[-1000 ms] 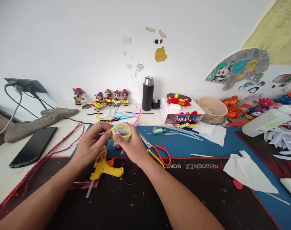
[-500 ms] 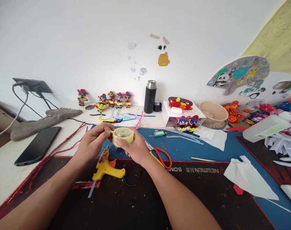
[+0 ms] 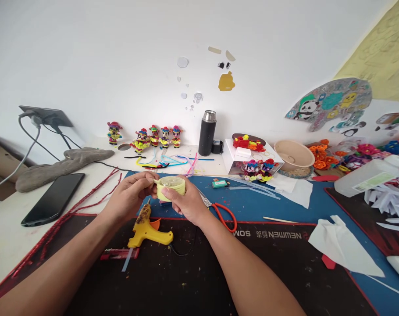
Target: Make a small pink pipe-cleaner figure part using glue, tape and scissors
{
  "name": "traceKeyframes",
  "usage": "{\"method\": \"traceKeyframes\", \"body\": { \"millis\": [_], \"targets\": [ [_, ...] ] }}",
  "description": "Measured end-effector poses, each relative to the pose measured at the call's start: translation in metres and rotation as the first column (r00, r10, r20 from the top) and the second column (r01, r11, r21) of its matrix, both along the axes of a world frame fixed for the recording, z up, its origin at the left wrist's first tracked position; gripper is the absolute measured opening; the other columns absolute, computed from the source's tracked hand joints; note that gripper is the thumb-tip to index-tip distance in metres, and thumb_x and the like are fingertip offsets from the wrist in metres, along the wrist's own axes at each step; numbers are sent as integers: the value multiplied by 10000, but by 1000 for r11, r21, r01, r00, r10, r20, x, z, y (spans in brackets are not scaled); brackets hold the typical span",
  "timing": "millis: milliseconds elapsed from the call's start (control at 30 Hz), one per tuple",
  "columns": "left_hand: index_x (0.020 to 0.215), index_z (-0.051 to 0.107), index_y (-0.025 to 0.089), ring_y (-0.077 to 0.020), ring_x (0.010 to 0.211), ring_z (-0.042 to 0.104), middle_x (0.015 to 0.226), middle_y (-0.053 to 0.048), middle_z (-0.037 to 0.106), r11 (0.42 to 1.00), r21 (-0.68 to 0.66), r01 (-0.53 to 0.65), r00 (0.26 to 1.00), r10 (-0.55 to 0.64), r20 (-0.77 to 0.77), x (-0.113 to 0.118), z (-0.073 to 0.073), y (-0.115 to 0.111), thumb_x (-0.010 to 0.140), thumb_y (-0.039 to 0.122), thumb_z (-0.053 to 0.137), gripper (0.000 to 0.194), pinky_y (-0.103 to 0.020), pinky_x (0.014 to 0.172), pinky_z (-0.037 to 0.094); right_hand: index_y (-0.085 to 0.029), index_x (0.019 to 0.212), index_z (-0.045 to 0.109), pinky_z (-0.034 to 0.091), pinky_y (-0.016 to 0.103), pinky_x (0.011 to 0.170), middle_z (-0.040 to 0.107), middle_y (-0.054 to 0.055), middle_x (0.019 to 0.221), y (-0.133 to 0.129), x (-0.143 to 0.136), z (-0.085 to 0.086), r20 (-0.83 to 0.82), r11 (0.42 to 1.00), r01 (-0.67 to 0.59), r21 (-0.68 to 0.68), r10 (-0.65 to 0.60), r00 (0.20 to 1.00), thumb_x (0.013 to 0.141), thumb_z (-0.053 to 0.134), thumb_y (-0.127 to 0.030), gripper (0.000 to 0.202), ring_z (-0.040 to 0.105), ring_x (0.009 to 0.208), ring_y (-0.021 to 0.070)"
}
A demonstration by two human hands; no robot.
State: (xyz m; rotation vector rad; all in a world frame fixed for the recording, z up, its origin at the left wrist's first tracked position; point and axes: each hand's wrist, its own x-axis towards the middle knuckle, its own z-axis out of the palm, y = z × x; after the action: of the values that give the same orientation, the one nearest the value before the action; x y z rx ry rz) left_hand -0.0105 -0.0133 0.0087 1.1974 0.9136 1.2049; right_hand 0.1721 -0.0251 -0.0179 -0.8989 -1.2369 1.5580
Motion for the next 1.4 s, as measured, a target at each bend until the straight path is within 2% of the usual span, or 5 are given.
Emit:
{"method": "traceKeyframes", "body": {
  "millis": [167,300,667,1200,1400],
  "targets": [
    [803,673,197,-194,731,646,791,-25,676,983,136,125,980,-101,-174,-10,2,-1,985,439,676,303,-330,723,560,-224,1179,541,338,179,366,600,-88,705,-3,1,3,9,998,45,54,-46,999,794,870,-621,644,466,443,68],
    [887,650,193,-189,780,635,850,-22,661,966,209,153,968,-104,-228,-10,2,-3,999,514,697,344,-322,746,545,-230,1154,536,357,191,369,600,-73,745,-3,1,4,10,996,56,68,-57,998,821,859,-598,592,468,451,66],
    [903,653,195,-173,743,630,803,-8,657,954,251,164,948,-82,-308,-10,0,-2,1026,504,688,334,-307,735,518,-227,1160,554,348,197,391,575,-55,770,-2,2,2,33,996,49,76,-52,998,795,881,-548,586,463,526,83],
    [890,645,202,-189,741,657,809,-18,677,961,234,146,960,-81,-267,-9,4,-6,1053,483,609,327,-323,744,541,-240,1195,552,364,196,384,617,-51,808,-3,2,2,45,995,39,90,-43,998,827,850,-612,602,450,483,70],
    [949,629,207,-185,746,665,830,-7,666,965,224,133,961,-70,-268,-10,0,-4,1001,475,708,283,-311,721,561,-241,1191,543,551,264,583,679,-10,921,-4,-1,4,79,983,78,164,-92,993,826,855,-492,542,641,671,134]
  ]
}}
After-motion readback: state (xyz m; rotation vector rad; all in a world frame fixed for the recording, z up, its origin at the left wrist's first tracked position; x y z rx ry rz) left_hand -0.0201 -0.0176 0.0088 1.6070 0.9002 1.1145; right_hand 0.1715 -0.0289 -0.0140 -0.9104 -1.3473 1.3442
